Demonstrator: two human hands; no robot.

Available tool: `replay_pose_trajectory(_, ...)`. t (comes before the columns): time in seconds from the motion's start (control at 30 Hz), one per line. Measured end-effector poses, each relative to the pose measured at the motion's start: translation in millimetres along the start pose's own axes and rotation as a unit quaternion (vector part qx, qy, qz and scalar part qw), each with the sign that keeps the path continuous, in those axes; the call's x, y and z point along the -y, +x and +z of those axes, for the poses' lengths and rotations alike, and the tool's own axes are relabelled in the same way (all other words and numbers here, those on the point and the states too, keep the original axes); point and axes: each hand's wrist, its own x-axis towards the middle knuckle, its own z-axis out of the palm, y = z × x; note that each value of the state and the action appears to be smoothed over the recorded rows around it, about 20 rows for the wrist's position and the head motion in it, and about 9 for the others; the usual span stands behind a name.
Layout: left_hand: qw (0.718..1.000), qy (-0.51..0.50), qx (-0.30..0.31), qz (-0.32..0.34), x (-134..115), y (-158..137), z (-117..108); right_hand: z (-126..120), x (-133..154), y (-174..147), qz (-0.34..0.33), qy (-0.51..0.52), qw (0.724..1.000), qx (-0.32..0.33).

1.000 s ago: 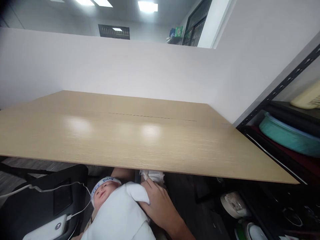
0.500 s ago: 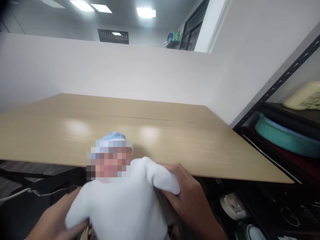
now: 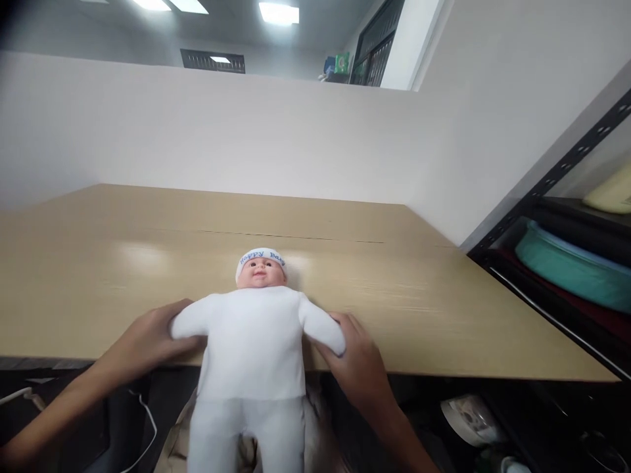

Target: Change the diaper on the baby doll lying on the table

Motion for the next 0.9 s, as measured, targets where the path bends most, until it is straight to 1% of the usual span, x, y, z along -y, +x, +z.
replay_pose_trajectory(0.07,0.997,0.040,-0.059,0.001,11,-7,12,4,-8,-5,0.005,-0.003,1.000,-0.002)
replay_pose_trajectory(0.13,0.990,0.075,-0.117,0.025,20,-11,23,6,-15,-6,0.007,-0.017,1.000,0.003)
replay_pose_trajectory(0.2,0.984,0.102,-0.138,0.052,25,-8,31,7,-19,0,0.005,-0.031,0.999,0.023)
replay_pose_trajectory(0.27,0.981,0.127,-0.130,0.064,28,3,33,7,-20,14,-0.001,-0.033,0.998,0.046)
replay_pose_trajectory(0.33,0.978,0.154,-0.123,0.068,29,24,31,8,-18,34,-0.009,-0.029,0.998,0.063)
replay_pose_trajectory(0.47,0.970,0.201,-0.116,0.068,32,77,21,16,-17,84,-0.040,-0.026,0.996,0.078)
replay_pose_trajectory(0.57,0.966,0.219,-0.113,0.073,39,118,14,29,-22,122,-0.058,-0.039,0.995,0.072)
replay_pose_trajectory(0.67,0.968,0.214,-0.111,0.071,49,155,10,43,-30,157,-0.079,-0.046,0.994,0.058)
replay_pose_trajectory(0.77,0.970,0.203,-0.118,0.058,55,184,6,56,-37,188,-0.101,-0.060,0.992,0.037)
replay_pose_trajectory(0.9,0.966,0.219,-0.133,0.040,57,213,5,69,-47,225,-0.114,-0.081,0.990,0.017)
